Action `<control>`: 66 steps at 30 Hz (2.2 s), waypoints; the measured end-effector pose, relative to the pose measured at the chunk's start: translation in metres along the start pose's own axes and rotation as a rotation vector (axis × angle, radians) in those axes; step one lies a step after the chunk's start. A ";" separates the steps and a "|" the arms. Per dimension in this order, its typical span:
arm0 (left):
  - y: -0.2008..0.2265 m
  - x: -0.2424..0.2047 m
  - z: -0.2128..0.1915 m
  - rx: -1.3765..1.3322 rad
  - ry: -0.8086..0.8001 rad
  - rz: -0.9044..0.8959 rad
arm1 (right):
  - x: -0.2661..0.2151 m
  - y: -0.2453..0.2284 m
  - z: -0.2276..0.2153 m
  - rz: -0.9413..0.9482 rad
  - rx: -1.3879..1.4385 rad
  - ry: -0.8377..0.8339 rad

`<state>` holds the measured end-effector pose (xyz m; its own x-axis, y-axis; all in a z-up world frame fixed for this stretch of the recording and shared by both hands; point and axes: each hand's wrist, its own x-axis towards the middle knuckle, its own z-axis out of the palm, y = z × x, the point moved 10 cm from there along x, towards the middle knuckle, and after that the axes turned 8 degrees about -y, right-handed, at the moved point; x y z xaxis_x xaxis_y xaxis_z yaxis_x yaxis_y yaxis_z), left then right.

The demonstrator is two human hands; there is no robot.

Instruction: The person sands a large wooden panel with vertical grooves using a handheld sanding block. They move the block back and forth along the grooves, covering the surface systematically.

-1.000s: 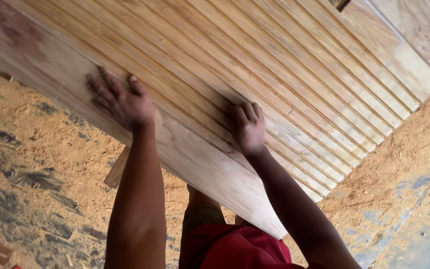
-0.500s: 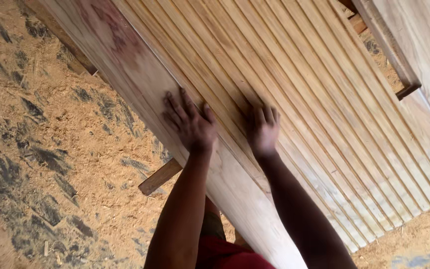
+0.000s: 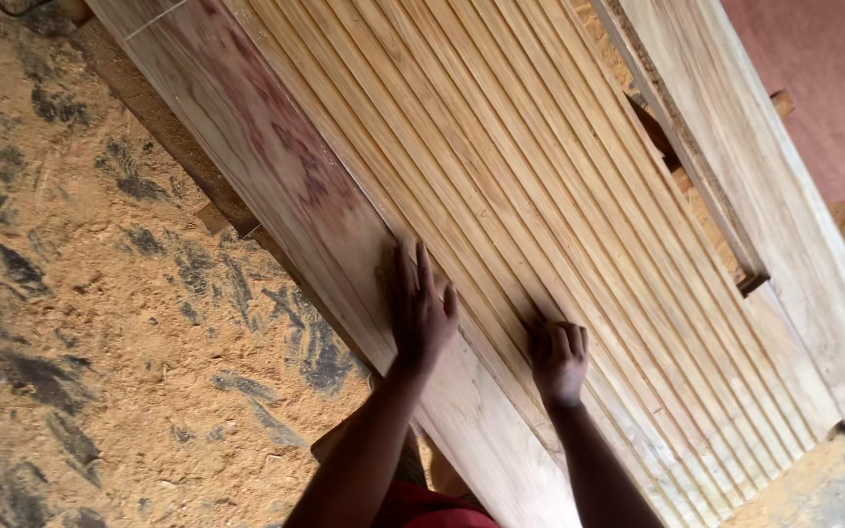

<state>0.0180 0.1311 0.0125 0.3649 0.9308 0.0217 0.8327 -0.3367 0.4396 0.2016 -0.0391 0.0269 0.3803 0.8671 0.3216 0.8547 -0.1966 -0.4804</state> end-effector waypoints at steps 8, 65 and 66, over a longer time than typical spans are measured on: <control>-0.046 0.113 -0.009 0.270 -0.047 -0.016 | 0.197 -0.095 0.120 -0.258 -0.002 0.043; -0.040 0.118 -0.012 0.255 0.176 0.024 | 0.252 -0.063 0.150 -0.141 0.106 -0.096; -0.041 0.121 -0.014 0.200 0.113 0.020 | 0.242 -0.068 0.128 -0.178 0.120 -0.034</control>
<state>0.0216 0.2593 0.0100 0.3426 0.9299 0.1342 0.8957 -0.3663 0.2520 0.1907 0.2421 0.0330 0.2133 0.8987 0.3832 0.8581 0.0152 -0.5132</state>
